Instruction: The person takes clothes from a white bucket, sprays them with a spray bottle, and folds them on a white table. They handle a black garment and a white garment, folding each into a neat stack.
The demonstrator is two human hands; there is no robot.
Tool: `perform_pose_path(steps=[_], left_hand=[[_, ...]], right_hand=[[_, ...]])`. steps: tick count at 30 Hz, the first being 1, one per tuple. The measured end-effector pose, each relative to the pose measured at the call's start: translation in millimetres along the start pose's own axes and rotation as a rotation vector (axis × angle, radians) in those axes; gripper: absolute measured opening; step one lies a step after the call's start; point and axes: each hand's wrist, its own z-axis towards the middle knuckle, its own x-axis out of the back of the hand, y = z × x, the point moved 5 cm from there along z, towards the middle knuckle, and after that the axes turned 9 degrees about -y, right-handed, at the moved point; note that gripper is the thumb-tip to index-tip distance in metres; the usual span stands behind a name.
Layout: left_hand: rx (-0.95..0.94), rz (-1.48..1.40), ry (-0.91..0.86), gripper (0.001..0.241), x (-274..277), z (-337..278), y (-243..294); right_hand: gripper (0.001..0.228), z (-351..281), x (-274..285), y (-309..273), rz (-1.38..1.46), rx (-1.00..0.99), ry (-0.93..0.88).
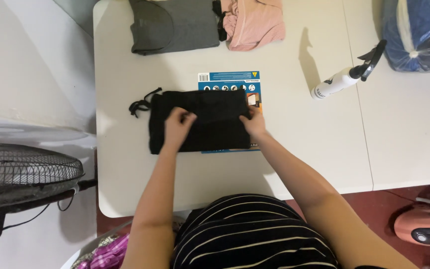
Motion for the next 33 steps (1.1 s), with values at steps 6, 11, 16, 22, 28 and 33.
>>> perform_pose_path(steps=[6, 11, 16, 22, 28, 33], left_hand=[[0.23, -0.451, 0.5, 0.025, 87.9, -13.5, -45.4], [0.21, -0.245, 0.589, 0.016, 102.8, -15.8, -36.8], [-0.008, 0.15, 0.446, 0.011, 83.0, 2.9, 36.4], [0.268, 0.678, -0.005, 0.051, 71.7, 13.4, 10.9], [0.326, 0.978, 0.045, 0.034, 97.9, 21.4, -87.8], [0.396, 0.5, 0.352, 0.042, 155.4, 22.9, -109.4]], right_hand=[[0.061, 21.1, 40.7, 44.0, -0.037, -0.051, 0.093], [0.058, -5.6, 49.1, 9.0, -0.091, -0.021, 0.127], [0.069, -64.5, 52.6, -70.1, -0.392, 0.24, 0.289], [0.057, -82.8, 17.4, -75.9, -0.682, 0.782, 0.097], [0.056, -77.4, 5.1, -62.1, -0.839, 0.55, -0.323], [0.059, -65.2, 4.1, -56.3, -0.818, 0.492, -0.363]])
